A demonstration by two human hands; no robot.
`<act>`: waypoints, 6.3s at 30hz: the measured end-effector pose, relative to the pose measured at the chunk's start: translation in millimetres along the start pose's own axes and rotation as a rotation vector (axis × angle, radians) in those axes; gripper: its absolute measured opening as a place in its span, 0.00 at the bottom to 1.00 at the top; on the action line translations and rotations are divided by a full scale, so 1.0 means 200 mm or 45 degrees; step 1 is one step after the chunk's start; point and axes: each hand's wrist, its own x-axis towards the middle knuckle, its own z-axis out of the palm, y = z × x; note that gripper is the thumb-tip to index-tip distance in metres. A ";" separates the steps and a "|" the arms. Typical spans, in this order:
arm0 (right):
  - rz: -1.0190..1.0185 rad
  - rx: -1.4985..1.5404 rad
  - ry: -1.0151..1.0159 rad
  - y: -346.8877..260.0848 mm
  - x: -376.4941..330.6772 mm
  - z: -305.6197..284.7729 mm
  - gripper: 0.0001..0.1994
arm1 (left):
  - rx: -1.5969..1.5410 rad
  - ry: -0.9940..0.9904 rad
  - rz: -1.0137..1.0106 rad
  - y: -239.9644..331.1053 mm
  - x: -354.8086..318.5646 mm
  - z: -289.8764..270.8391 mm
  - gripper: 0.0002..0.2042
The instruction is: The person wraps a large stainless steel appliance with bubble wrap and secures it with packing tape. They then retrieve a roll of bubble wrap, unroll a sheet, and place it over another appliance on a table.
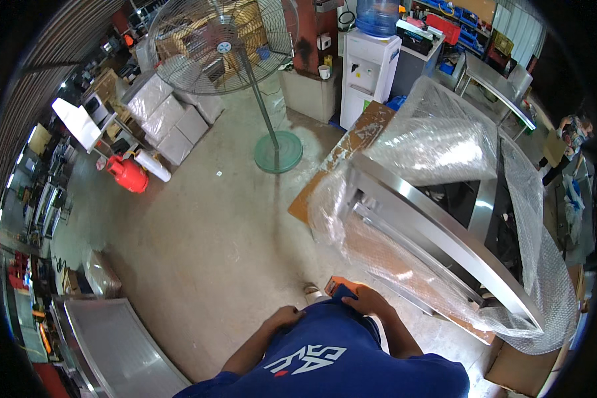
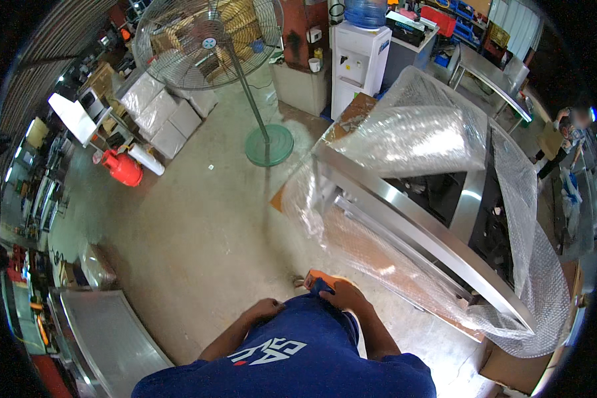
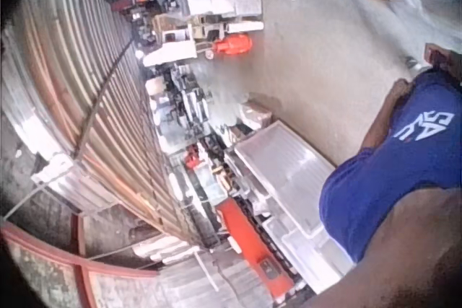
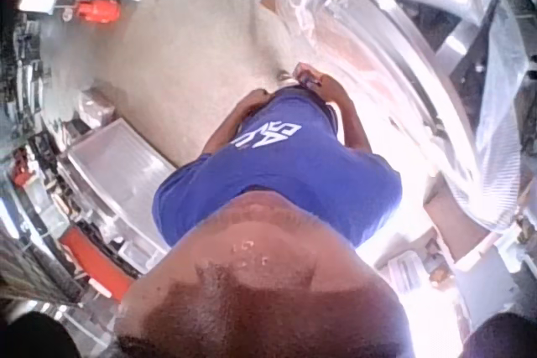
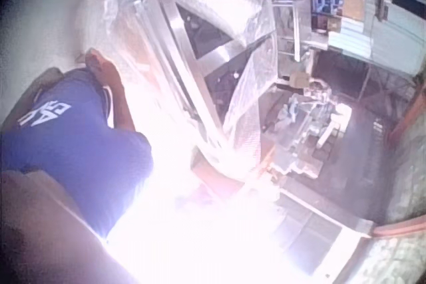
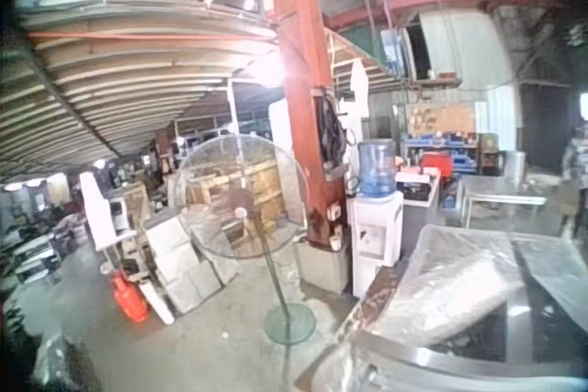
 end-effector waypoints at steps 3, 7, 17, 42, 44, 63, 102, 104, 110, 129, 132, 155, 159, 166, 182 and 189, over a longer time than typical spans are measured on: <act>0.042 -0.124 0.073 -0.09 0.19 0.03 0.34 | 0.079 -0.076 -0.030 0.08 0.07 -0.26 0.33; 0.192 -0.179 0.022 -0.31 0.50 -0.06 0.34 | 0.158 -0.201 0.109 0.05 0.24 -0.71 0.31; 0.236 0.531 0.685 -0.94 1.19 -0.06 0.33 | -0.215 0.073 0.373 -0.11 0.84 -2.09 0.18; 1.029 -0.028 2.337 -0.72 1.19 -1.95 0.21 | 0.665 -0.618 1.019 0.99 1.78 -2.50 0.17; 0.951 -0.024 2.381 -0.68 1.19 -1.91 0.21 | 0.689 -0.662 1.111 1.16 1.85 -2.48 0.16; 1.397 0.032 3.018 -1.41 1.49 -0.20 0.37 | -0.248 -1.412 1.312 1.76 0.61 -2.02 0.30; 0.918 0.371 3.068 -0.96 1.02 0.06 0.23 | 1.469 -0.460 3.585 2.09 0.14 -2.13 0.19; 0.939 0.933 2.863 -0.75 1.11 0.10 0.18 | 1.733 -0.271 3.596 2.12 0.12 -2.06 0.18; 0.764 0.768 3.064 -0.53 0.94 0.14 0.12 | 2.044 0.322 3.622 2.10 0.03 -1.95 0.19; 0.348 2.092 2.884 -0.38 1.33 0.34 0.13 | 2.847 0.067 3.538 1.86 0.37 -1.64 0.24; 0.834 1.280 3.087 -0.37 1.26 0.40 0.10 | 2.923 0.121 3.514 1.88 0.35 -1.60 0.26; -0.463 2.352 3.013 -0.62 1.24 0.36 0.05 | 2.926 0.200 3.480 1.90 0.31 -1.55 0.28; -0.053 2.024 3.140 -0.66 1.26 0.28 0.04 | 3.121 0.477 3.331 1.89 0.28 -1.53 0.31; 0.599 1.397 3.344 -0.77 1.34 0.03 0.06 | 3.465 0.528 2.774 1.88 0.27 -1.47 0.31; 0.623 1.228 3.379 -0.80 1.48 -0.28 0.16 | 2.724 0.001 3.136 1.89 0.34 -1.44 0.20; 0.630 0.914 3.447 -0.75 1.58 -0.23 0.19 | 2.359 -1.187 3.319 1.83 0.35 -1.49 0.28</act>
